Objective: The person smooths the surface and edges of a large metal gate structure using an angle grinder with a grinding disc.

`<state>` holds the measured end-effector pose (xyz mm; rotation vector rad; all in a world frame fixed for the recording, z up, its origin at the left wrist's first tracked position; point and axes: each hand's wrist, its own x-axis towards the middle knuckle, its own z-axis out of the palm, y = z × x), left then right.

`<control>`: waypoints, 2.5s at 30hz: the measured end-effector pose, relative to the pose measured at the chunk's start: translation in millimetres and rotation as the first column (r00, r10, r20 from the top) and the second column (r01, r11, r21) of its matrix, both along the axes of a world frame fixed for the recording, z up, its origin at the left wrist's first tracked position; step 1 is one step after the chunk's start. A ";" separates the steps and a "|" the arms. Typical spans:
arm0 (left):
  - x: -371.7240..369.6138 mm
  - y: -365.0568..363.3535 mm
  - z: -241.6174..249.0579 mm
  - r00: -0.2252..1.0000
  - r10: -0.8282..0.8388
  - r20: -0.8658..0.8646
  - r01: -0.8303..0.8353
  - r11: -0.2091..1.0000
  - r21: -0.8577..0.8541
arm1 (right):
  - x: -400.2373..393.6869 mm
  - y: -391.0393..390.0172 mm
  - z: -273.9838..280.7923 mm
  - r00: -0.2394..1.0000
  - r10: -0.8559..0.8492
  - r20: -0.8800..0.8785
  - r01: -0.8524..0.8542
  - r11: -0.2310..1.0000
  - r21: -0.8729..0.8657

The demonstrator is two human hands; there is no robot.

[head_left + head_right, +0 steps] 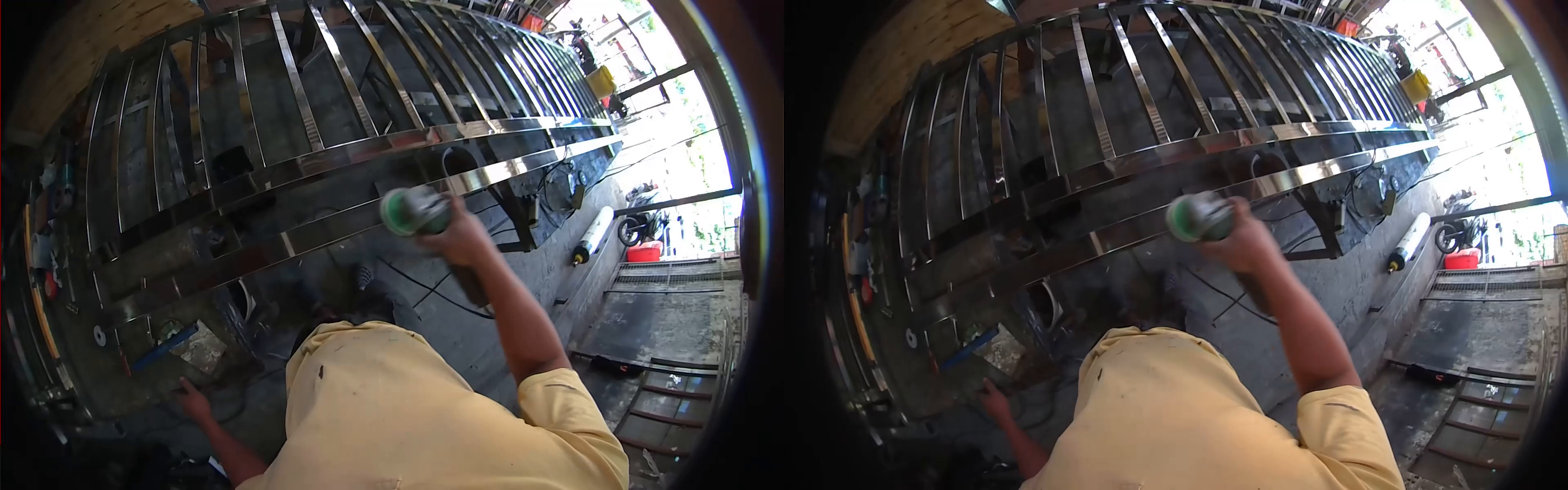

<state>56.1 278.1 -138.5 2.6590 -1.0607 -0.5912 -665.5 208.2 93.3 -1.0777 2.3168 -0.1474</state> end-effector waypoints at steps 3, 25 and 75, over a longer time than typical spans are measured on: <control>-4.8 -4.5 -1.6 0.999 0.032 0.042 -0.032 0.999 -0.003 | -86.5 25.8 -18.3 0.980 -0.190 -0.052 0.182 0.975 -0.130; 1.9 -34.2 34.9 0.938 0.255 -0.235 -0.158 0.918 0.365 | -1.9 10.2 -20.8 0.945 0.066 0.321 -0.016 0.988 -0.155; -23.4 -32.7 94.7 0.896 -0.436 -0.091 0.438 0.825 0.357 | 97.7 -0.8 -26.3 0.966 -0.078 0.245 0.158 0.932 -0.326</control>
